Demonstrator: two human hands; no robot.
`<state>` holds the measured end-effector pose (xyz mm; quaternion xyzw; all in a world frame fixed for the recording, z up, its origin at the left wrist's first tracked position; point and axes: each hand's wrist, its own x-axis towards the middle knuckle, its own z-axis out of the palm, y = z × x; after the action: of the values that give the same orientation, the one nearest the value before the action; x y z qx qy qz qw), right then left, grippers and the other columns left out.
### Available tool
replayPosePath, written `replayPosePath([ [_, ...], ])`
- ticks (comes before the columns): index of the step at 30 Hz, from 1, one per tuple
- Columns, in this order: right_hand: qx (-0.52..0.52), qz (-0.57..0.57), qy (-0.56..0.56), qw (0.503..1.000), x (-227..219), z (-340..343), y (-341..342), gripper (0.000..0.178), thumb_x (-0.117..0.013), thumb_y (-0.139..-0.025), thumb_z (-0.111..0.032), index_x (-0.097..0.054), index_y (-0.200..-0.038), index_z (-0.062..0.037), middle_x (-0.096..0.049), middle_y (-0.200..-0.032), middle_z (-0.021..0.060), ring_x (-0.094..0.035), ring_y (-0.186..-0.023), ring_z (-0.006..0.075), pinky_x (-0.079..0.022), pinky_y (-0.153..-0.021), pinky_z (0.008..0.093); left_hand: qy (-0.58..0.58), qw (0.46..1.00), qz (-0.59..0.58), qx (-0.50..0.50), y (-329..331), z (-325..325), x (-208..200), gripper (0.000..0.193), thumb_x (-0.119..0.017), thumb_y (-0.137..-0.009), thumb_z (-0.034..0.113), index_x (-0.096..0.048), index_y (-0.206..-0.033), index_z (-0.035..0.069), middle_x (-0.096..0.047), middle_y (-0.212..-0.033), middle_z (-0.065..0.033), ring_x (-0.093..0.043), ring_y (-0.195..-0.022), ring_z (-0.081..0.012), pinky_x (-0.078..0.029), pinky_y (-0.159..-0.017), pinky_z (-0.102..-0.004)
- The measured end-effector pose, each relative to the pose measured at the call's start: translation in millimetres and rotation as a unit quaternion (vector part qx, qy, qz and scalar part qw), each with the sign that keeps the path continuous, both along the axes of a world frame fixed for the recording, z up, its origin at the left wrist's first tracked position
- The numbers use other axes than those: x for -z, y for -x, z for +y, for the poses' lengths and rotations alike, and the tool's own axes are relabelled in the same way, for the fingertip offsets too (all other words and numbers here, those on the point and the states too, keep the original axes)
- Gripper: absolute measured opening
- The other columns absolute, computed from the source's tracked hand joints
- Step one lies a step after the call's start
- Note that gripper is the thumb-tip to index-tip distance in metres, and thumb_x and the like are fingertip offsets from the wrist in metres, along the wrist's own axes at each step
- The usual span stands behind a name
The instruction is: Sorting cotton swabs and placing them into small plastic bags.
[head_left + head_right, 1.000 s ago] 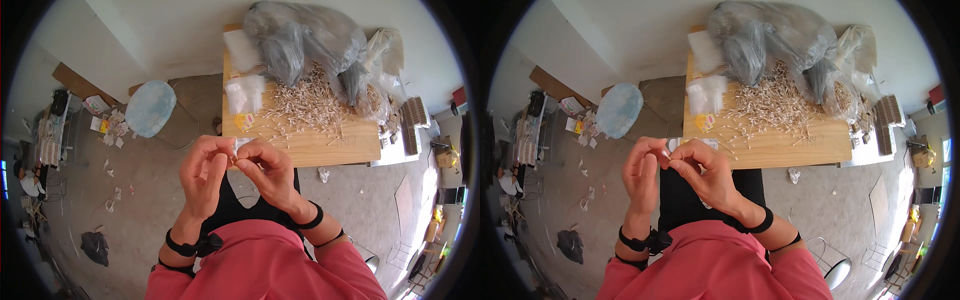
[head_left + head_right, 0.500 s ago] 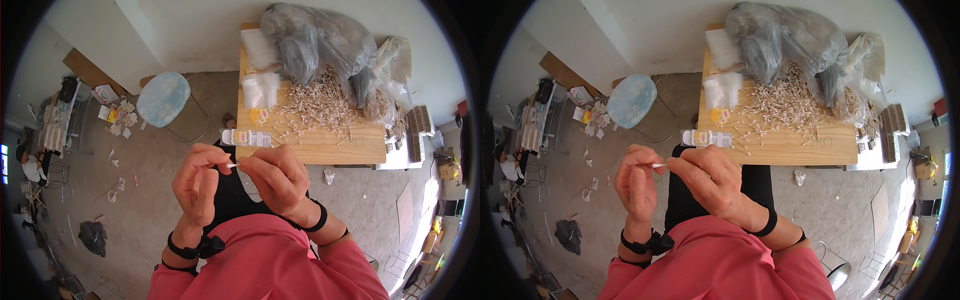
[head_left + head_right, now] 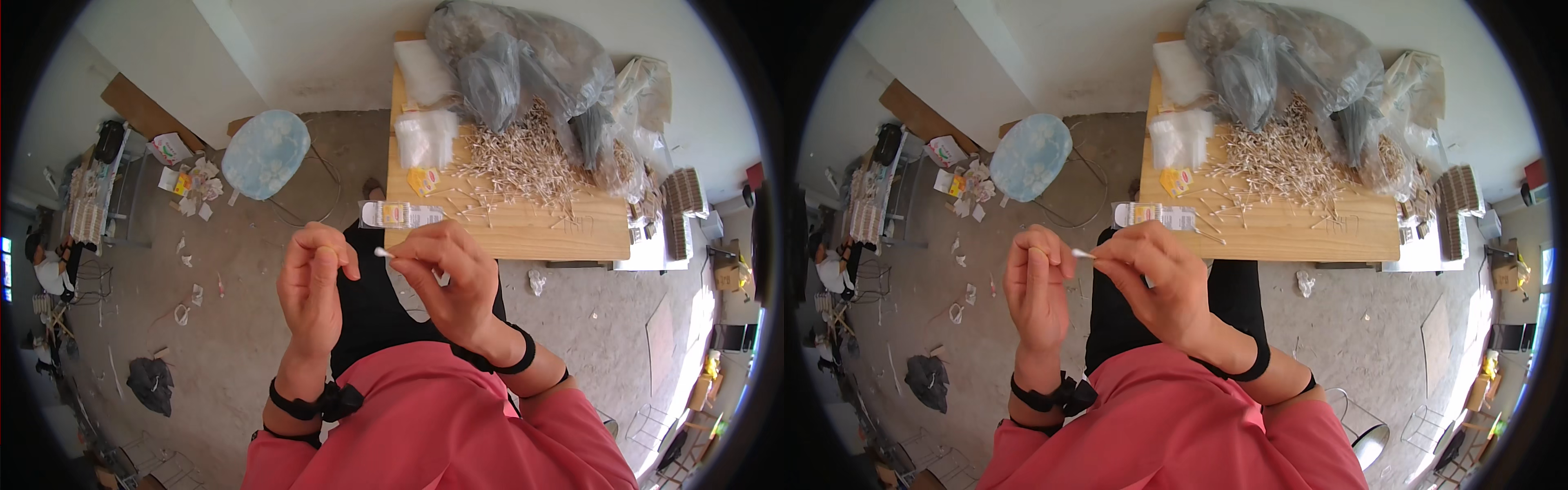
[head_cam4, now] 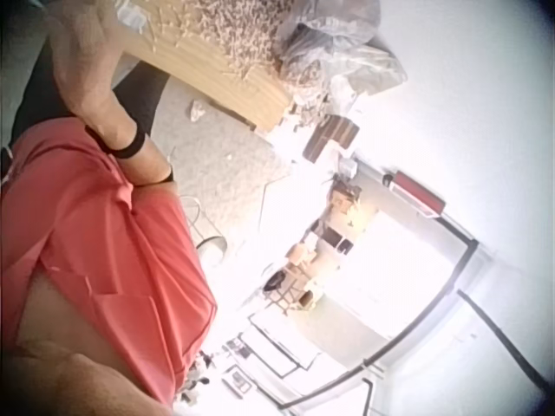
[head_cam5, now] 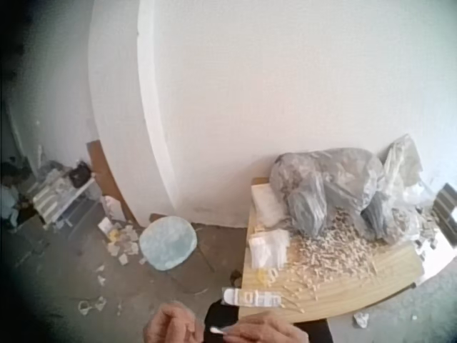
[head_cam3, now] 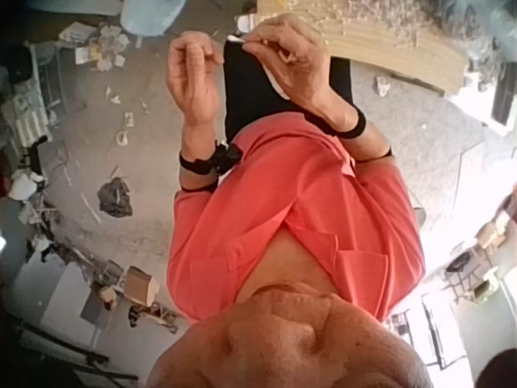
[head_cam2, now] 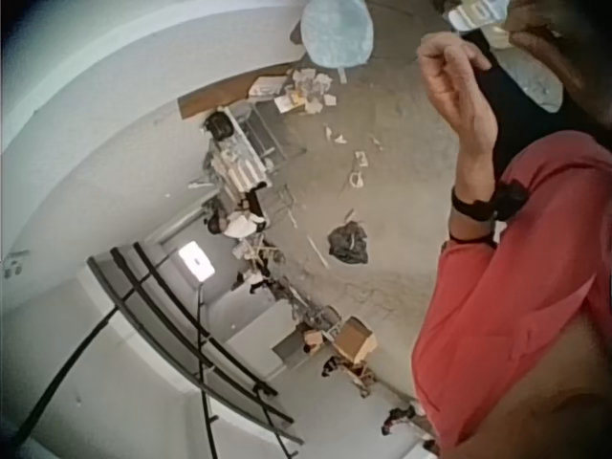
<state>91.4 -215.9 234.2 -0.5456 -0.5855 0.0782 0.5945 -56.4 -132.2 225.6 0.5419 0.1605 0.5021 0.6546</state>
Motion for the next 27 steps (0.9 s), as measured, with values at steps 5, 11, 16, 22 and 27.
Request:
replayPosePath([
  [5,-0.132,0.385,0.136,0.903,24,-5,-11,0.013,-0.060,-0.102,-0.014,-0.065,-0.101,-0.0026,-0.062,-0.089,-0.0023,-0.054,-0.078,0.0027,-0.045,-0.067,0.0195,0.020,0.997,0.078,-0.021,60,45,87,0.019,-0.050,-0.106,0.024,-0.053,-0.107,0.005,-0.050,-0.085,-0.0026,-0.050,-0.073,-0.0134,-0.041,-0.071,-0.0266],
  [11,0.065,-0.032,0.331,0.941,183,-45,-54,0.015,-0.067,-0.094,-0.019,-0.062,-0.088,-0.0057,-0.067,-0.085,0.0088,-0.066,-0.075,0.0248,-0.052,-0.064,0.0358,-0.056,0.864,0.472,-0.165,87,33,157,0.020,-0.061,-0.096,0.010,-0.066,-0.115,0.003,-0.069,-0.079,-0.0082,-0.065,-0.067,-0.0173,-0.053,-0.071,-0.0317],
  [16,0.155,-0.173,0.292,0.928,229,-63,-88,0.014,-0.072,-0.083,-0.019,-0.063,-0.083,-0.0082,-0.061,-0.082,0.0085,-0.065,-0.081,0.0309,-0.052,-0.067,0.0423,-0.264,0.854,0.449,-0.004,20,-11,175,0.009,-0.067,-0.090,0.007,-0.069,-0.097,0.003,-0.066,-0.088,-0.0100,-0.064,-0.085,-0.0297,-0.051,-0.076,-0.0387],
  [22,0.164,-0.178,0.270,0.932,250,-22,-99,0.014,-0.073,-0.082,-0.018,-0.062,-0.082,-0.0081,-0.059,-0.083,0.0086,-0.064,-0.082,0.0305,-0.052,-0.066,0.0426,-0.361,0.842,0.398,0.035,-65,-11,200,0.013,-0.068,-0.086,0.002,-0.068,-0.098,0.002,-0.065,-0.093,-0.0109,-0.062,-0.090,-0.0309,-0.050,-0.080,-0.0401],
  [27,0.193,-0.061,0.289,0.936,246,-25,-103,0.013,-0.072,-0.084,-0.016,-0.064,-0.085,-0.0067,-0.061,-0.085,0.0102,-0.065,-0.081,0.0325,-0.052,-0.066,0.0435,-0.397,0.814,0.421,0.047,-101,-2,221,0.025,-0.069,-0.083,0.001,-0.064,-0.108,0.003,-0.060,-0.107,-0.0107,-0.058,-0.101,-0.0325,-0.047,-0.089,-0.0423],
])
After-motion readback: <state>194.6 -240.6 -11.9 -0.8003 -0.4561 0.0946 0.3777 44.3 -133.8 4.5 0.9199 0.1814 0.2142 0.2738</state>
